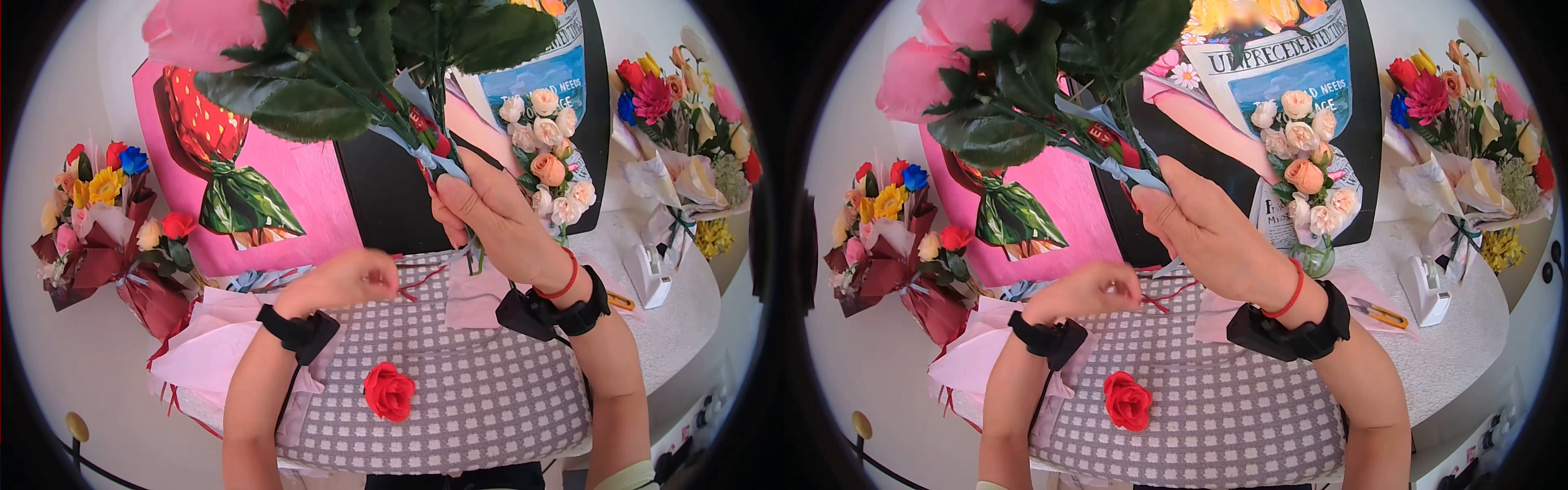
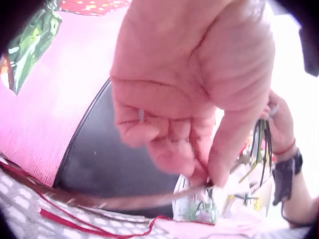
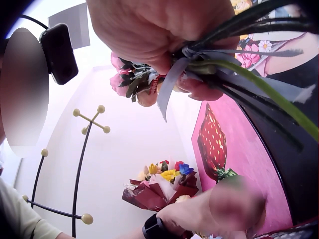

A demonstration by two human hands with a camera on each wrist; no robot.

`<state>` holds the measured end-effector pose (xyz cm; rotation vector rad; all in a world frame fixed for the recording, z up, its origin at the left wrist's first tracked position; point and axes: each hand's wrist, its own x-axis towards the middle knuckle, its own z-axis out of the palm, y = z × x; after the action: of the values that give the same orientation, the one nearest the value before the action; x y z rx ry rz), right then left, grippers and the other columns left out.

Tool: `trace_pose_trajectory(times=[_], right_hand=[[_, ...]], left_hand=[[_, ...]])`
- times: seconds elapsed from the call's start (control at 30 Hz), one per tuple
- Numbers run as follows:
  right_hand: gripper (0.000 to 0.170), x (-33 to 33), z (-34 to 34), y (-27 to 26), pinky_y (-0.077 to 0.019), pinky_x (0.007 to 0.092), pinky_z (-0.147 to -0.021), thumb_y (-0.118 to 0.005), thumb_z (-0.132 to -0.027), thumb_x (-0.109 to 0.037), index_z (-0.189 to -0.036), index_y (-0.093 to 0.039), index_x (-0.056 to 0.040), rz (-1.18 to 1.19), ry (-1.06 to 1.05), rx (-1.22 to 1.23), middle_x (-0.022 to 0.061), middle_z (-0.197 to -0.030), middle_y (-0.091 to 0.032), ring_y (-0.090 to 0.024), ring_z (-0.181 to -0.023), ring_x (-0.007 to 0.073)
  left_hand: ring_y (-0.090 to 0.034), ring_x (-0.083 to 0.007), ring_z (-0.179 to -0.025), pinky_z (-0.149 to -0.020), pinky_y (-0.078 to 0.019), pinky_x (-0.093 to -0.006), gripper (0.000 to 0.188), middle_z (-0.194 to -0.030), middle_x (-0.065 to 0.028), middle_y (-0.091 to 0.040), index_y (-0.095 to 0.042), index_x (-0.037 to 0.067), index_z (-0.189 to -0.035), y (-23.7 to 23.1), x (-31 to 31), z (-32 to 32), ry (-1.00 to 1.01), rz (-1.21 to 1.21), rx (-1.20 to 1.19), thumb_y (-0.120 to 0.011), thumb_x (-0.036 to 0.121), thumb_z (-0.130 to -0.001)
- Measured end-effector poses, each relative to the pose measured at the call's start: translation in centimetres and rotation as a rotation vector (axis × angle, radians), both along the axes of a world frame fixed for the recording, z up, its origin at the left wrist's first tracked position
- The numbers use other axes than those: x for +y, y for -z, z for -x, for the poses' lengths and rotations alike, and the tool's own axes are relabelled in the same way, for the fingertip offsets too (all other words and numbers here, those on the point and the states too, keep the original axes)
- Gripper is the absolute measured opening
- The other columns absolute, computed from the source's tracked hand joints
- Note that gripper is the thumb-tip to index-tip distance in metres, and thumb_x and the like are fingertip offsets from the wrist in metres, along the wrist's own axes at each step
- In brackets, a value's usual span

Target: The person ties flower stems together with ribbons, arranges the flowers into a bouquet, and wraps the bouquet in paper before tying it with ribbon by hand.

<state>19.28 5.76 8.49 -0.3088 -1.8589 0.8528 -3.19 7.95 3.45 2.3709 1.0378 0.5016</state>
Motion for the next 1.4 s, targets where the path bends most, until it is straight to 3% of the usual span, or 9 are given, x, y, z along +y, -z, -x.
trace_pose_trajectory(times=[0.2, 0.3, 0.5, 0.57, 0.63, 0.73, 0.87, 1.2, 1.4], right_hand=[[0.018, -0.1, 0.3, 0.3, -0.0320, 0.0214, -0.048, -0.043, -0.091, -0.018, -0.086, -0.041, -0.0004, 0.004, -0.017, -0.013, 0.0005, -0.065, -0.041, -0.035, -0.058, 0.0052], [0.018, -0.4, 0.4, 0.1, -0.0323, 0.0226, -0.049, -0.043, -0.091, -0.016, -0.084, -0.040, -0.0003, 0.009, 0.019, -0.083, 0.0005, -0.065, -0.040, -0.034, -0.059, 0.0057], [0.020, 0.0, 0.2, 0.1, -0.0332, 0.0247, -0.050, -0.043, -0.091, -0.016, -0.082, -0.037, 0.0008, -0.073, 0.050, -0.096, 0.0023, -0.064, -0.039, -0.034, -0.060, 0.0073], [0.020, -0.3, 0.1, -0.1, -0.0331, 0.0244, -0.050, -0.044, -0.091, -0.016, -0.082, -0.037, 0.0007, -0.065, 0.045, -0.069, 0.0023, -0.064, -0.039, -0.034, -0.059, 0.0073], [0.020, -0.2, -0.1, -0.3, -0.0330, 0.0241, -0.050, -0.044, -0.091, -0.016, -0.082, -0.037, 0.0005, -0.060, 0.042, -0.037, 0.0023, -0.064, -0.039, -0.033, -0.059, 0.0074], [0.021, 0.2, -0.5, -0.4, -0.0333, 0.0233, -0.049, -0.045, -0.091, -0.017, -0.081, -0.038, -0.0001, -0.087, 0.050, -0.036, 0.0011, -0.064, -0.040, -0.034, -0.058, 0.0066], [0.022, 0.2, -0.5, -0.4, -0.0328, 0.0220, -0.048, -0.045, -0.091, -0.019, -0.079, -0.038, -0.0017, -0.022, 0.004, -0.025, 0.0001, -0.063, -0.040, -0.035, -0.056, 0.0054], [0.022, 0.1, -0.9, -0.8, -0.0319, 0.0205, -0.046, -0.044, -0.091, -0.020, -0.078, -0.040, -0.0019, -0.056, 0.041, -0.007, -0.0004, -0.060, -0.041, -0.036, -0.053, 0.0047], [0.022, 0.3, -0.9, -0.7, -0.0318, 0.0204, -0.046, -0.043, -0.091, -0.020, -0.079, -0.041, -0.0020, -0.068, 0.034, 0.011, -0.0007, -0.059, -0.041, -0.036, -0.053, 0.0046]], left_hand=[[-0.058, -0.0144, -0.071, -0.060, -0.0462, -0.0235, 0.011, -0.081, -0.0064, -0.055, -0.051, 0.003, -0.084, -3.9, -1.9, 0.3, -0.004, 0.056, -0.846, -0.059, 0.008, -0.080], [-0.060, -0.0167, -0.075, -0.066, -0.0491, -0.0255, 0.011, -0.082, -0.0078, -0.055, -0.050, 0.003, -0.084, -4.1, -2.6, -0.6, -0.014, 0.064, -0.962, -0.058, 0.008, -0.080], [-0.060, -0.0217, -0.089, -0.077, -0.0457, -0.0263, 0.015, -0.102, -0.0129, -0.054, -0.051, 0.001, -0.092, -2.3, -1.0, -0.7, -0.141, 0.085, -0.647, -0.058, 0.005, -0.080], [-0.046, -0.0255, -0.110, -0.088, -0.0416, -0.0358, 0.027, -0.115, -0.0145, -0.046, -0.051, 0.000, -0.102, -0.1, 0.3, -0.6, -0.410, -0.551, -0.282, -0.059, 0.005, -0.077], [-0.036, -0.0275, -0.118, -0.092, -0.0376, -0.0351, 0.033, -0.121, -0.0134, -0.041, -0.051, 0.004, -0.105, 0.7, 0.3, -1.3, -0.519, -0.716, -0.177, -0.062, 0.005, -0.074], [-0.050, -0.0278, -0.102, -0.083, -0.0409, -0.0351, 0.028, -0.104, -0.0127, -0.054, -0.058, 0.004, -0.095, 0.3, -1.0, -2.9, -0.053, -0.343, -0.013, -0.066, 0.006, -0.068], [-0.056, -0.0256, -0.082, -0.071, -0.0421, -0.0365, 0.015, -0.078, -0.0077, -0.060, -0.060, 0.003, -0.081, 2.2, -1.1, -4.0, -0.014, -0.394, 0.184, -0.065, 0.009, -0.068], [-0.057, -0.0261, -0.074, -0.065, -0.0408, -0.0351, 0.010, -0.074, -0.0073, -0.060, -0.059, 0.007, -0.075, 4.9, 0.3, -3.3, -0.027, -0.472, 0.313, -0.062, 0.009, -0.066], [-0.059, -0.0209, -0.071, -0.064, -0.0440, -0.0311, 0.007, -0.074, -0.0076, -0.061, -0.057, 0.003, -0.079, 1.4, -0.7, -2.7, 0.076, 0.064, 0.325, -0.058, 0.007, -0.073]])
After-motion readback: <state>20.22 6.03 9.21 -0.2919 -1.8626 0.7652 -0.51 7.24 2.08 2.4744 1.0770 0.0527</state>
